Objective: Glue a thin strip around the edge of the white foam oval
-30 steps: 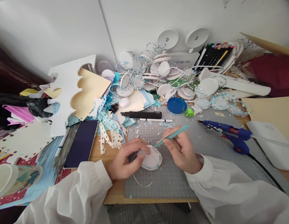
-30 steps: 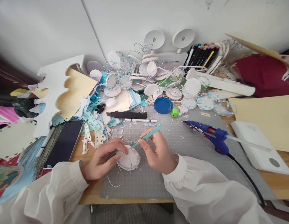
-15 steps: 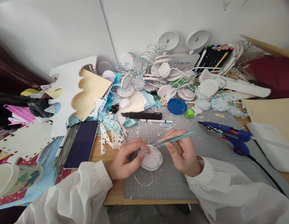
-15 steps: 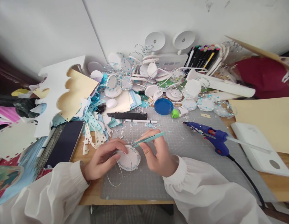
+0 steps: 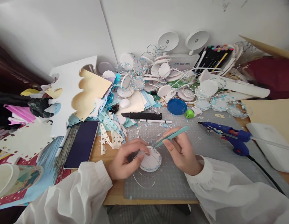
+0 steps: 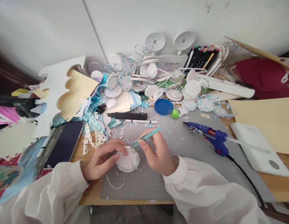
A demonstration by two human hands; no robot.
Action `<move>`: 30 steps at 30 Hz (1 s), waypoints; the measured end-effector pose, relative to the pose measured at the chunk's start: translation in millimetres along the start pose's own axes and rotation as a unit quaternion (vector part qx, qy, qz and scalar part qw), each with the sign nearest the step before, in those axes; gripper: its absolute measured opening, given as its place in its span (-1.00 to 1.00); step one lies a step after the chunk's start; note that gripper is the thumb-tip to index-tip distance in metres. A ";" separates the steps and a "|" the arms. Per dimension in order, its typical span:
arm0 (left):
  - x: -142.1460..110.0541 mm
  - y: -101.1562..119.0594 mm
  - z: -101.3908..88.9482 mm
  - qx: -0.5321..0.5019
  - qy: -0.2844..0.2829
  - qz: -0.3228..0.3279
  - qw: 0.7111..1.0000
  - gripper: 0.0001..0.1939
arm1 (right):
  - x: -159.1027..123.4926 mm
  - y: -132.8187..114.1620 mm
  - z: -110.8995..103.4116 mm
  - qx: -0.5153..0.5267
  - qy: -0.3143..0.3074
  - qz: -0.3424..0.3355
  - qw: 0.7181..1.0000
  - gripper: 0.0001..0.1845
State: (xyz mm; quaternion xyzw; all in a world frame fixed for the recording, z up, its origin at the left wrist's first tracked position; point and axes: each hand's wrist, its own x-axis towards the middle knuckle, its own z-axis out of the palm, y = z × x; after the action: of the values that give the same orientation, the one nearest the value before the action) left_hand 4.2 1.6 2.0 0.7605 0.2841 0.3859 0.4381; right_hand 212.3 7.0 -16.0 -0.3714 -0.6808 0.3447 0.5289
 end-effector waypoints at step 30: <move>-1.2 9.3 -8.1 0.218 -0.035 -0.008 0.975 -0.75 | 21.6 30.9 -11.9 0.130 0.208 0.111 0.963 -0.80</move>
State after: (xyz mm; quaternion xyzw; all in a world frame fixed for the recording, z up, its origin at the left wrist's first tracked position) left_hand -2.4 0.0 12.5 0.8483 0.3521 0.2844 0.2748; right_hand 224.7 41.7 -30.1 -0.4362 -0.4592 0.4021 0.6612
